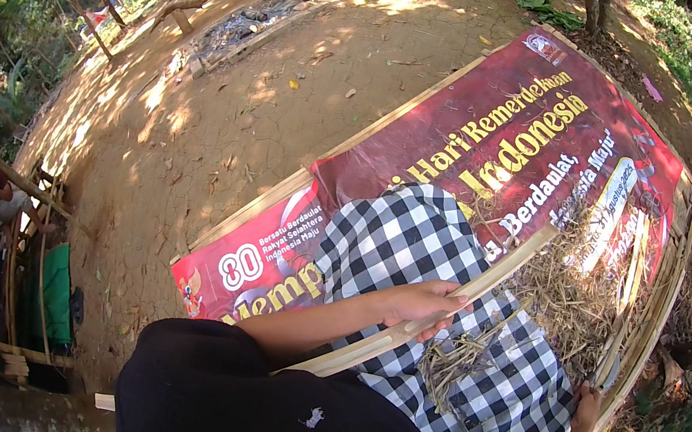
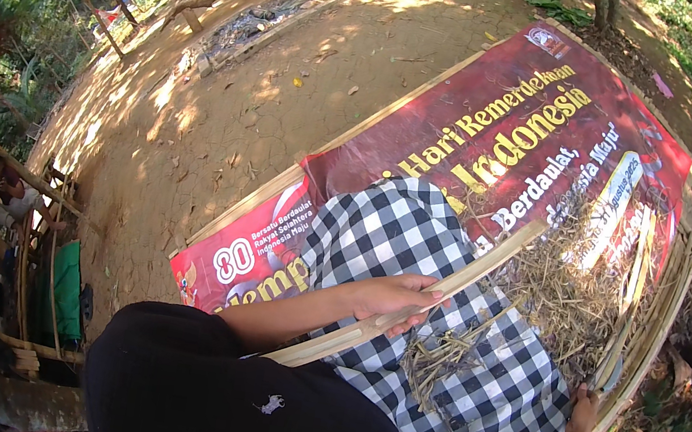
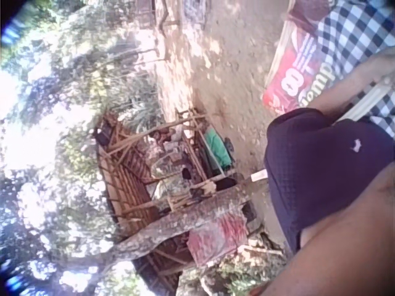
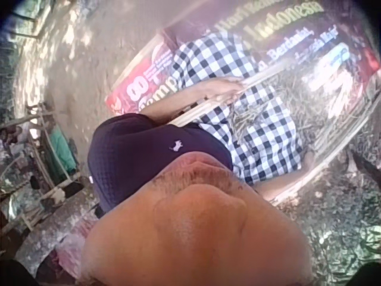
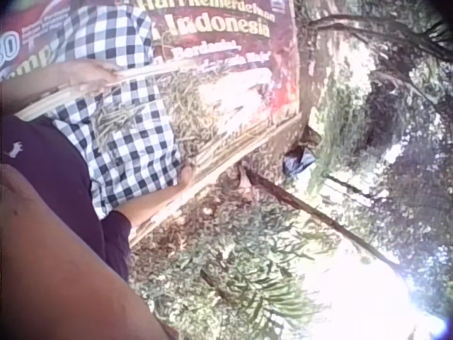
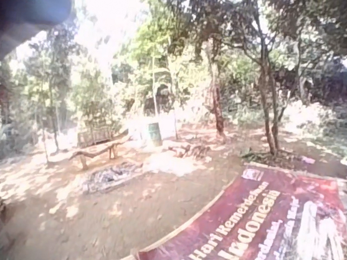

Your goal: The person shaves and smooths a strip of bamboo using a curved knife while sitting with the material over their lap.

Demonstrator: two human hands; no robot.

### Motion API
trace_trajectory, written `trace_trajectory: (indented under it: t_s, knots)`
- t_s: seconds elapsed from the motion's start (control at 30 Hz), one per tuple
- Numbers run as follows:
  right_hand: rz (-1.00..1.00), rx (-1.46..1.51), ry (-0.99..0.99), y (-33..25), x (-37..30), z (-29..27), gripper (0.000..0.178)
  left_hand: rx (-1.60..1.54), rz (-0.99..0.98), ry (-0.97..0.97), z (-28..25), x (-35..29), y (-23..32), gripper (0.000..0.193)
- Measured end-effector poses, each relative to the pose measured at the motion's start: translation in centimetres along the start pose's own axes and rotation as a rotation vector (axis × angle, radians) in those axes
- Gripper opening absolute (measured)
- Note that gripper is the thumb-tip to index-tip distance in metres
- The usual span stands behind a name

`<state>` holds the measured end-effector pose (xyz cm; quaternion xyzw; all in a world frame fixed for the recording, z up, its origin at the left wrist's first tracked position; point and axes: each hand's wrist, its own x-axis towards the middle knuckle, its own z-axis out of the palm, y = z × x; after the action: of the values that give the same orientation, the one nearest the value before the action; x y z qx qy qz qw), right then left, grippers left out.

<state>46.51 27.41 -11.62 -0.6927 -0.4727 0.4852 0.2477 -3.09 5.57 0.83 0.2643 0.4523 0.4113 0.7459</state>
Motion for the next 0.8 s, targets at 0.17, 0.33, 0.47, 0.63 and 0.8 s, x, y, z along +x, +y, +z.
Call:
trace_trajectory:
  t_s: [0.17,0.33,0.47,0.63,0.8]
  knots:
    - [0.021,-0.201,-0.149,-3.1,-0.6,-0.1,0.028,0.050,0.070,-0.071,-0.2,0.5,0.3,0.038]
    - [-0.182,-1.051,0.159,-3.7,0.1,0.8,0.053,0.006,0.028,-0.124,-0.5,1.5,-0.3,0.038]
    - [-0.145,-0.982,0.034,-1.9,3.1,-1.5,0.054,-0.038,-0.014,-0.122,0.1,2.6,-0.8,0.032]
    - [0.133,-0.028,-0.279,-4.8,2.0,0.5,0.037,-0.123,0.006,-0.100,-1.0,2.3,-2.3,0.025]
    - [0.301,0.862,-0.177,-11.5,-3.7,-1.8,0.034,-0.121,0.016,-0.096,-1.2,3.1,-2.9,0.029]
